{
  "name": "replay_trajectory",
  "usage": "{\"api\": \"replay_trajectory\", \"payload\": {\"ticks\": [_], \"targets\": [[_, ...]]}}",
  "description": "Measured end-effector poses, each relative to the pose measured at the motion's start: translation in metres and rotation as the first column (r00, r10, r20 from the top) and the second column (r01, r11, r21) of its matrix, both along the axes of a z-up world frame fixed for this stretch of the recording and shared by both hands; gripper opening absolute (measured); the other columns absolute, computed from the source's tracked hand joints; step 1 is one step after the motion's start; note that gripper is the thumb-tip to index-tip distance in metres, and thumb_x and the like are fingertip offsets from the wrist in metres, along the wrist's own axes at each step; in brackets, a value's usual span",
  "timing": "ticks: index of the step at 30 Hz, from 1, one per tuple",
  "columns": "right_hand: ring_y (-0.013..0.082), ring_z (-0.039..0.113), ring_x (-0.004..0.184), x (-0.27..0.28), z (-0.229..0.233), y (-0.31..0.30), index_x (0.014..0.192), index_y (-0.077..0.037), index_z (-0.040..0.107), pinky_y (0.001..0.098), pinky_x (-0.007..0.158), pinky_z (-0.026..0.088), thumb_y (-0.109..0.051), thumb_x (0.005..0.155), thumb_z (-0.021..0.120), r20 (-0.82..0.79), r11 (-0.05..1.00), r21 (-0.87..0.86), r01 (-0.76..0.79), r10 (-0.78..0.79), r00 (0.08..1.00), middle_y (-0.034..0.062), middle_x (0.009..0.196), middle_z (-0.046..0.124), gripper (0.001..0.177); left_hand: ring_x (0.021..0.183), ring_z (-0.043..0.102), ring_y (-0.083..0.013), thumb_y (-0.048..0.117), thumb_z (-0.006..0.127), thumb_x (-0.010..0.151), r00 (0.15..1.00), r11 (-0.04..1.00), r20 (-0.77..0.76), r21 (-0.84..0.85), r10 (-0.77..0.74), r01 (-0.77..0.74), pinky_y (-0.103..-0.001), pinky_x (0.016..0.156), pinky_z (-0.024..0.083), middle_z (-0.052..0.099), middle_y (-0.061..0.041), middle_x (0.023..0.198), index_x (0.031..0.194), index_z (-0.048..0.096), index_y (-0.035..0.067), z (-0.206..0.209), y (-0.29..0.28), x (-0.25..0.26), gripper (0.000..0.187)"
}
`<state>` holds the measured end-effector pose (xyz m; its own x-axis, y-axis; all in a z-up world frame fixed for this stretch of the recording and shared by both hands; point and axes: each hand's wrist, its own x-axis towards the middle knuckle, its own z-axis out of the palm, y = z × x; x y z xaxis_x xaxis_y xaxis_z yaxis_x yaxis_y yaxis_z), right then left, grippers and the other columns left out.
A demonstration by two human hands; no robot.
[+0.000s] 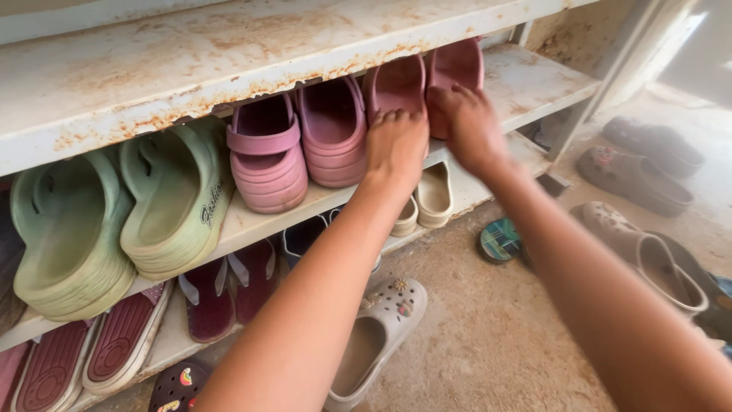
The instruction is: The person removes various shoes from a multi-tiered shoe rack and rearranges them neatly on the shelves. They handle pink slides, beige clogs, dark slides, green flip-flops, and purple clogs, placing each pair in an orderly fashion.
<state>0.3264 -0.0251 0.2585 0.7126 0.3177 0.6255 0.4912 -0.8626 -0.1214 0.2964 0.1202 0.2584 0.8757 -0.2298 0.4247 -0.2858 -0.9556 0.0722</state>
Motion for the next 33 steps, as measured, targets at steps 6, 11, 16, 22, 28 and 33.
{"api": "replay_trajectory", "payload": {"ticks": [6,11,16,22,28,33], "targets": [[0.0419,0.038,0.149,-0.058,-0.048,0.008,0.153,-0.002,0.046,0.0486,0.121,0.029,0.017,0.081,0.045,0.161,0.949,0.24,-0.206,0.171,0.972,0.0232,0.161,0.039,0.074,0.155,0.022,-0.0325,-0.006,0.043,0.098,0.944,0.982,0.317,-0.128,-0.093,0.14,-0.044,0.124,0.014,0.026,-0.024,0.165,0.157,0.026,-0.004,-0.038,-0.003,-0.065,0.061],[0.04,0.046,0.139,-0.131,-0.105,-0.03,0.142,-0.003,0.055,0.0474,0.116,0.038,0.008,0.084,0.054,-0.031,0.92,0.389,-0.045,0.062,0.998,0.0207,0.15,0.05,0.059,0.137,0.049,-0.0358,-0.005,0.046,0.097,0.989,0.925,0.035,-0.351,-0.141,0.145,-0.044,0.113,0.04,0.048,-0.023,0.15,0.147,0.047,-0.002,-0.098,-0.01,-0.173,0.05],[0.037,0.051,0.137,-0.156,-0.174,-0.142,0.128,-0.004,0.066,0.0484,0.114,0.042,0.002,0.081,0.062,-0.142,0.915,0.149,0.375,-0.355,0.924,0.0206,0.144,0.058,0.048,0.107,0.072,-0.0339,0.003,0.057,0.097,0.92,0.944,-0.383,-0.326,-0.078,-0.056,-0.043,0.09,0.058,0.07,-0.015,0.124,0.122,0.067,0.004,-0.156,0.013,-0.209,0.027],[0.0409,0.059,0.121,-0.17,-0.221,-0.253,0.124,0.0,0.065,0.0515,0.099,0.049,-0.01,0.091,0.066,-0.222,0.703,-0.145,0.697,-0.709,0.669,0.0256,0.13,0.061,0.034,0.102,0.071,-0.034,0.023,0.075,0.088,0.837,0.913,-0.513,-0.221,0.192,-0.344,-0.042,0.081,0.06,0.061,-0.022,0.128,0.124,0.057,0.001,-0.184,0.021,-0.214,0.046],[0.0411,0.067,0.109,-0.152,-0.237,-0.304,0.132,0.002,0.06,0.0527,0.094,0.051,-0.027,0.084,0.074,-0.313,0.645,-0.217,0.732,-0.757,0.574,0.0275,0.118,0.069,0.057,0.1,0.072,-0.0368,0.011,0.07,0.089,0.778,0.911,-0.601,-0.195,0.181,-0.362,-0.046,0.084,0.059,0.071,-0.022,0.109,0.135,0.05,0.003,-0.205,0.018,-0.218,0.051],[0.0368,0.074,0.107,-0.143,-0.223,-0.299,0.123,-0.005,0.077,0.0505,0.092,0.058,-0.037,0.098,0.067,-0.557,0.668,-0.304,0.679,-0.703,0.443,0.0234,0.117,0.077,0.042,0.092,0.074,-0.0371,0.005,0.067,0.089,0.816,0.923,-0.569,-0.25,0.104,-0.292,-0.046,0.083,0.06,0.073,-0.023,0.096,0.133,0.056,0.003,-0.211,0.028,-0.216,0.046]]}}
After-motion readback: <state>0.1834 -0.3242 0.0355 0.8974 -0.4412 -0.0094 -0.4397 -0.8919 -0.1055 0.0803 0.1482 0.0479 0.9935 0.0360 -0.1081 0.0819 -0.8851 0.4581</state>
